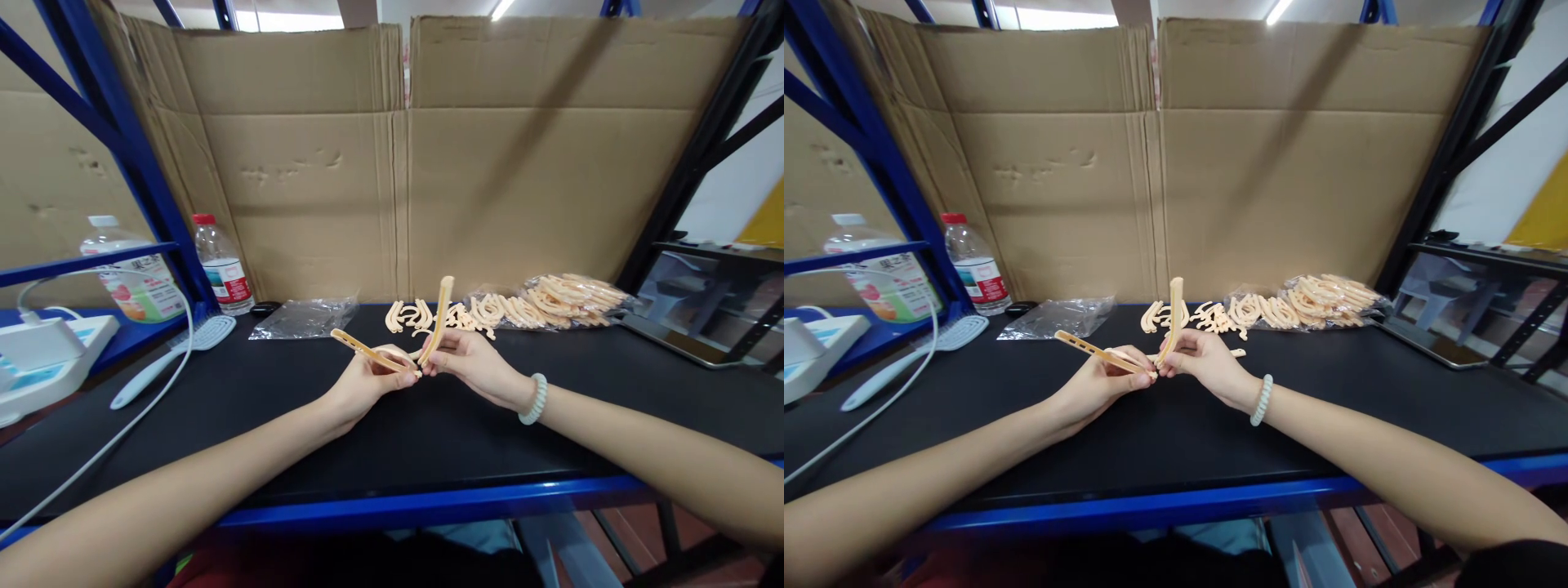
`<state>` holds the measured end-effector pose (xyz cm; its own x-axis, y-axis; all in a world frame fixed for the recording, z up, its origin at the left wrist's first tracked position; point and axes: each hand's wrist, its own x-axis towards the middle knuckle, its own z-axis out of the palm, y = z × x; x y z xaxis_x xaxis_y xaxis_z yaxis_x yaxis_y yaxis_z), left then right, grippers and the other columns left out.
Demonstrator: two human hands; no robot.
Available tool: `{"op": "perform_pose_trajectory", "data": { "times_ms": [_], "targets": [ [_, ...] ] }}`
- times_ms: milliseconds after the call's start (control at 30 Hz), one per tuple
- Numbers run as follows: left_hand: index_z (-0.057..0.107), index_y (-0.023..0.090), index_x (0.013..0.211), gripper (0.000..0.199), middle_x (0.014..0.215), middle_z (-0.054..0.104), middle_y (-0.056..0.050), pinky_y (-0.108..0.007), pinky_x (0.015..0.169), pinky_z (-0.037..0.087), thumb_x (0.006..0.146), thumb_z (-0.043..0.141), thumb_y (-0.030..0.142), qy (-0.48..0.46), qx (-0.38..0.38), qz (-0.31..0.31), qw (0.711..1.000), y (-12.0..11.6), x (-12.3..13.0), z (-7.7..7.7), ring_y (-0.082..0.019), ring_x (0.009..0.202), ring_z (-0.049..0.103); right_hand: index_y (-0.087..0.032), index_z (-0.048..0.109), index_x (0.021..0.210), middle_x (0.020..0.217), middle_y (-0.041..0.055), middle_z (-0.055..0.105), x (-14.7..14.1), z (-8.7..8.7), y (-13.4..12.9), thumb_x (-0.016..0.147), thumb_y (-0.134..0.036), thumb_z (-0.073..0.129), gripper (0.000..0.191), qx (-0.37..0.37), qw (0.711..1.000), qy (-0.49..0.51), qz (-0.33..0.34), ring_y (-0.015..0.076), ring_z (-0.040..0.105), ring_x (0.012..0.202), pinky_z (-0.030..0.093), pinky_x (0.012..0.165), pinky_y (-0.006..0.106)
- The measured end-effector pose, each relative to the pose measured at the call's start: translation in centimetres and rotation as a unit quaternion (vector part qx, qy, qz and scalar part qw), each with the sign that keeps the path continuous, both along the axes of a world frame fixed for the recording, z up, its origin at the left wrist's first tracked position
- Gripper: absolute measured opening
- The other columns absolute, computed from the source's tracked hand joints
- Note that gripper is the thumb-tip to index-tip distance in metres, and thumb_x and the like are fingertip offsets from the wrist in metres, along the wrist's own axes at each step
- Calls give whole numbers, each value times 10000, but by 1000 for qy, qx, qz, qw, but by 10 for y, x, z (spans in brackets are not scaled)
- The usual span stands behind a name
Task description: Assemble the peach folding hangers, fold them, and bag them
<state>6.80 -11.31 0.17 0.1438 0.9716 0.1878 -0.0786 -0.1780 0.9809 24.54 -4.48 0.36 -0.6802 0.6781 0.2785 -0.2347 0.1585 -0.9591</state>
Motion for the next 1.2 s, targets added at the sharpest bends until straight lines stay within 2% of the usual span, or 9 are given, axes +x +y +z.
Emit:
{"op": "perform_pose_trajectory", "data": {
  "times_ms": [167,300,567,767,1000,1200],
  "targets": [
    [643,133,747,196,751,676,-26,-294,767,446,620,785,180,1,-3,-4,1000,-1,0,1,-157,758,613,-158,615,831,762,11,643,1,0,2,721,-253,700,168,62,997,-49,7,120,617,682,513,682,272],
    [642,135,730,193,744,679,-25,-293,763,445,608,786,177,11,-3,9,1000,-1,0,0,-161,757,619,-162,612,820,746,8,640,1,0,0,724,-235,683,140,79,995,-53,4,121,617,681,520,692,277],
    [637,142,673,171,709,662,-21,-312,751,449,584,775,190,63,2,34,997,-2,0,1,-192,791,619,-163,594,768,735,5,629,0,2,-6,725,-237,678,120,98,994,-56,11,136,615,702,532,725,314],
    [638,148,668,160,725,661,-17,-341,788,459,590,769,195,47,19,44,998,-3,2,-1,-195,781,625,-171,591,747,723,5,640,-1,2,-10,723,-257,687,132,116,991,-59,-10,140,629,686,546,724,327],
    [613,154,644,191,726,631,17,-295,698,476,572,786,193,27,24,68,997,-7,4,0,-145,669,606,-172,563,736,758,25,661,0,-1,-15,705,-282,724,198,120,991,-48,-32,163,659,723,552,742,349],
    [624,138,721,218,721,669,-16,-308,727,500,610,787,229,18,2,60,998,-9,6,3,-171,709,644,-163,567,761,758,32,665,0,-1,-19,700,-291,736,221,114,991,-36,-62,155,661,709,556,727,325]
  ]
}}
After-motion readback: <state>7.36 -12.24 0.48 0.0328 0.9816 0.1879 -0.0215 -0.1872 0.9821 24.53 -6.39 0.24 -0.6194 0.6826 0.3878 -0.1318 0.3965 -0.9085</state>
